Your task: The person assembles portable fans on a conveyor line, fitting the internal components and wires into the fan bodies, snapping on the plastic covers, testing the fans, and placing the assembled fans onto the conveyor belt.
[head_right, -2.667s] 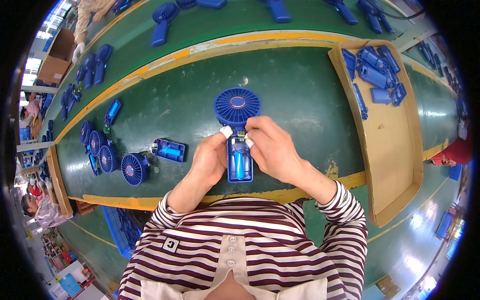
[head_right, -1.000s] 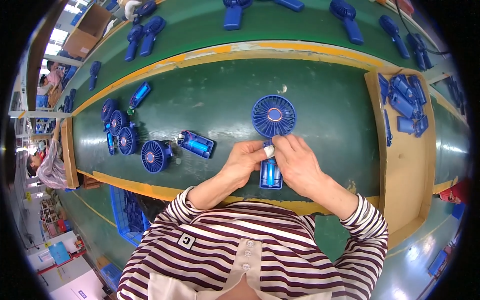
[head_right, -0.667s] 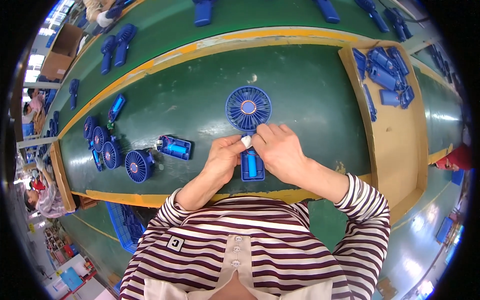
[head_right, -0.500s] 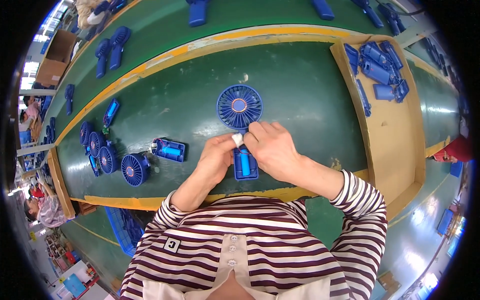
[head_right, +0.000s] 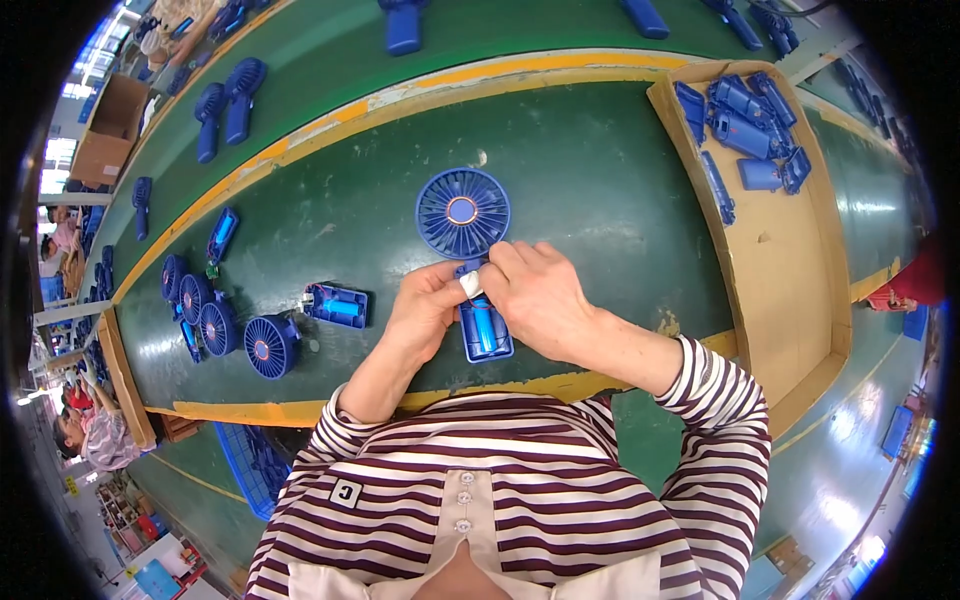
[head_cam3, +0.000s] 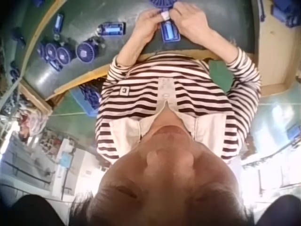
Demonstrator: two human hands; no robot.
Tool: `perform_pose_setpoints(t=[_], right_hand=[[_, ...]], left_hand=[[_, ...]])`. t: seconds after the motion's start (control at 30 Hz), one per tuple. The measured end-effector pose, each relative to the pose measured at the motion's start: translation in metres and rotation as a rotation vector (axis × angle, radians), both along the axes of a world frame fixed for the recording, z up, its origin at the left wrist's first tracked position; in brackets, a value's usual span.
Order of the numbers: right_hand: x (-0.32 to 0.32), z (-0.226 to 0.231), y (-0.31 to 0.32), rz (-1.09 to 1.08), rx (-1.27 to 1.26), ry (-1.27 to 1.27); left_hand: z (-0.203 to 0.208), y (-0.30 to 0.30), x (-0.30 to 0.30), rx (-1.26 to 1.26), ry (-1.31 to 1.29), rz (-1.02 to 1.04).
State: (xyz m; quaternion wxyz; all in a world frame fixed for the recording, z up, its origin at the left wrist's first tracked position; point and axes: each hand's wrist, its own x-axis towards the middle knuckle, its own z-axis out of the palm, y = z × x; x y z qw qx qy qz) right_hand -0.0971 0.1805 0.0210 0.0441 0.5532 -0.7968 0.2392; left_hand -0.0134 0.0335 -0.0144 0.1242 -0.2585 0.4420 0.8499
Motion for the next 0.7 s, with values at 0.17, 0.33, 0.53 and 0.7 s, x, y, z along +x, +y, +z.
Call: perform_pose_setpoints(t=[0.17,0.33,0.53,0.7], right_hand=[[0.001,-0.002,-0.001,-0.057,-0.071,-0.131],[0.014,-0.019,0.012,-0.199,-0.324,-0.453],[0.025,-0.023,0.011,-0.144,-0.365,-0.548],[0.022,-0.017,0.013,-0.014,-0.196,0.033]], left_hand=[[-0.001,-0.001,0.002,-0.169,0.116,0.062],[0.012,0.002,-0.007,-0.094,0.120,0.205],[0.004,-0.006,-0.001,-0.170,0.140,0.166],[0.009,0.000,-0.001,-0.181,0.118,0.190]])
